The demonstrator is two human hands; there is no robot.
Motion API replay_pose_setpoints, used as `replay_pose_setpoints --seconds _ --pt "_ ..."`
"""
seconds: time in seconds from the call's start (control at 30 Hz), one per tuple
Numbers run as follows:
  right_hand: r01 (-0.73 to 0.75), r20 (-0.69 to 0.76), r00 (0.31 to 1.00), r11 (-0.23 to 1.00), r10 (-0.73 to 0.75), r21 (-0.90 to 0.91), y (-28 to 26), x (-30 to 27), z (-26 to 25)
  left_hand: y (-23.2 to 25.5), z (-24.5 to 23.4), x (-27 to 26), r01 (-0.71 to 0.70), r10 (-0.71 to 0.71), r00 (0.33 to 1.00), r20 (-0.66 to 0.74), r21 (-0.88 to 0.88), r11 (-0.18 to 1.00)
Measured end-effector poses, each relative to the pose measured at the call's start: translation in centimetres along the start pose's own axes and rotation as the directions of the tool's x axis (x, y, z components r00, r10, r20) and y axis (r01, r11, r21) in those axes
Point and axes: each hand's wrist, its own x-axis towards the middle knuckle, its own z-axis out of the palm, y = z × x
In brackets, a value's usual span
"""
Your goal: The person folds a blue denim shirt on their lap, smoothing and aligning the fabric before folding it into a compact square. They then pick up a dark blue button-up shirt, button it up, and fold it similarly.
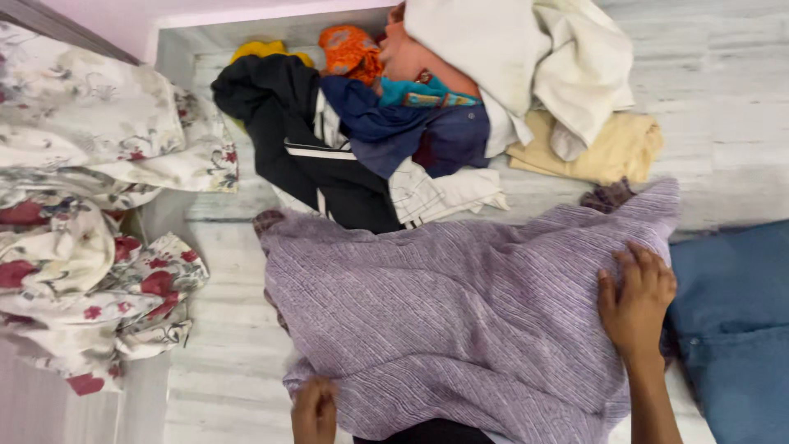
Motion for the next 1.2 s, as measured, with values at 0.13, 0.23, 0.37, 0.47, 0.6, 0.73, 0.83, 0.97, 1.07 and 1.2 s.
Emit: replay_pose_setpoints --seconds 0.13,0.23,0.37,0.47,0.6,0.73,0.83,0.97,1.07,1.2 --pt "0.069 0.159 0.987 0.979 -0.038 -0.194 -1.0 2.8 1.5 -3.2 -0.8 -1.7 0.513 -0.511 0.858 0.046 -0.106 0.852" --pt "0.09 0.18 0.982 0.979 -0.057 -0.184 -0.9 3.4 1.6 -5.3 1.1 -1.8 0.624 -0.617 0.78 0.098 -0.174 0.762" --pt "0.035 0.178 0.984 0.974 0.005 -0.223 -1.0 3.6 2.0 -7.4 2.5 -6.3 0.666 -0.663 0.741 0.111 -0.252 0.702" --pt "-0.017 0.145 0.988 0.966 0.056 -0.257 -1.0 3.2 2.3 -8.7 2.6 -9.0 0.673 -0.675 0.731 0.102 -0.278 0.686" --pt "-0.031 0.095 0.994 0.98 0.05 -0.198 -0.9 2.7 2.5 -9.4 1.8 -10.6 0.668 -0.674 0.733 0.088 -0.281 0.69" --pt "0.019 0.101 0.995 0.977 0.003 -0.214 -1.1 2.7 2.4 -10.0 3.9 -10.3 0.653 -0.653 0.748 0.118 -0.31 0.691" --pt "0.067 0.105 0.994 0.971 -0.043 -0.23 -1.1 3.3 2.0 -10.1 6.6 -10.4 0.652 -0.645 0.749 0.154 -0.351 0.672" --pt "0.077 0.123 0.991 0.97 -0.049 -0.231 -1.8 3.0 1.9 -10.2 5.5 -9.3 0.667 -0.658 0.736 0.162 -0.345 0.661" --pt "0.091 0.16 0.986 0.965 -0.052 -0.246 -2.8 3.4 1.3 -10.4 4.4 -6.4 0.668 -0.652 0.738 0.173 -0.327 0.668" --pt "0.171 0.264 0.956 0.976 -0.132 -0.133 -4.7 5.1 1.2 -10.2 4.0 -3.7 0.672 -0.667 0.729 0.153 -0.34 0.658"
